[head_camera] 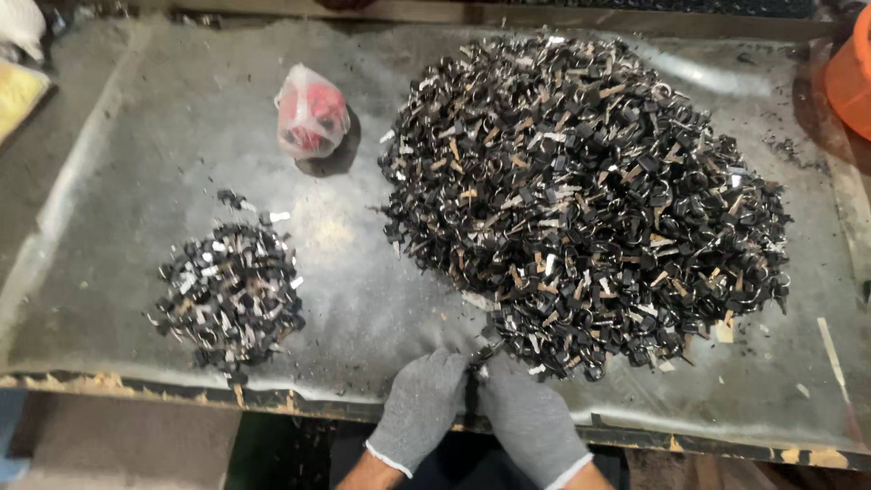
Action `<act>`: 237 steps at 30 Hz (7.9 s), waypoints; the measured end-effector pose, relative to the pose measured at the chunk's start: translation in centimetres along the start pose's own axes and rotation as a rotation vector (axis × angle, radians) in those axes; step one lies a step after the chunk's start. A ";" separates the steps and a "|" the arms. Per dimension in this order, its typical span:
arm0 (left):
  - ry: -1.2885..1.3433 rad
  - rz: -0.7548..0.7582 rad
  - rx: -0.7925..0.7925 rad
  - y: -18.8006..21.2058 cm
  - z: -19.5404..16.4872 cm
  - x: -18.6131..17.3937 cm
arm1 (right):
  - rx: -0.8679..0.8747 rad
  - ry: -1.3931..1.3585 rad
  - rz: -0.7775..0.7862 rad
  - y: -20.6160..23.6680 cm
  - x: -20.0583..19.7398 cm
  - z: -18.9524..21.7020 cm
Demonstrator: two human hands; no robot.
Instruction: The person, wearing gray work gloves, picks small black metal parts one at a time from a large pile on a metal worktable and places them into a separate sorted pile on the left side of the table. The sorted pile gradually grows as the person continues moving parts across the table.
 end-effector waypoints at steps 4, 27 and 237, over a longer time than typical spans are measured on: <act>-0.061 -0.022 0.006 0.7 -1.3 -0.4 | 0.121 0.155 0.076 0.2 0.5 -0.4; -0.029 -0.143 -0.133 1.9 -0.8 -1.8 | -0.259 0.150 -0.215 1.2 -2.0 1.8; 0.054 -0.160 -0.101 1.9 -0.4 -2.0 | 0.151 -0.083 0.251 -0.1 1.3 -1.1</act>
Point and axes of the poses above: each hand's wrist, its own y-axis away from the middle knuckle, its own x-axis out of the palm, z = x × y, the point moved 10 cm from there along -y, towards the middle knuckle, and after that the axes turned 11 degrees about z, right-handed, at the moved point
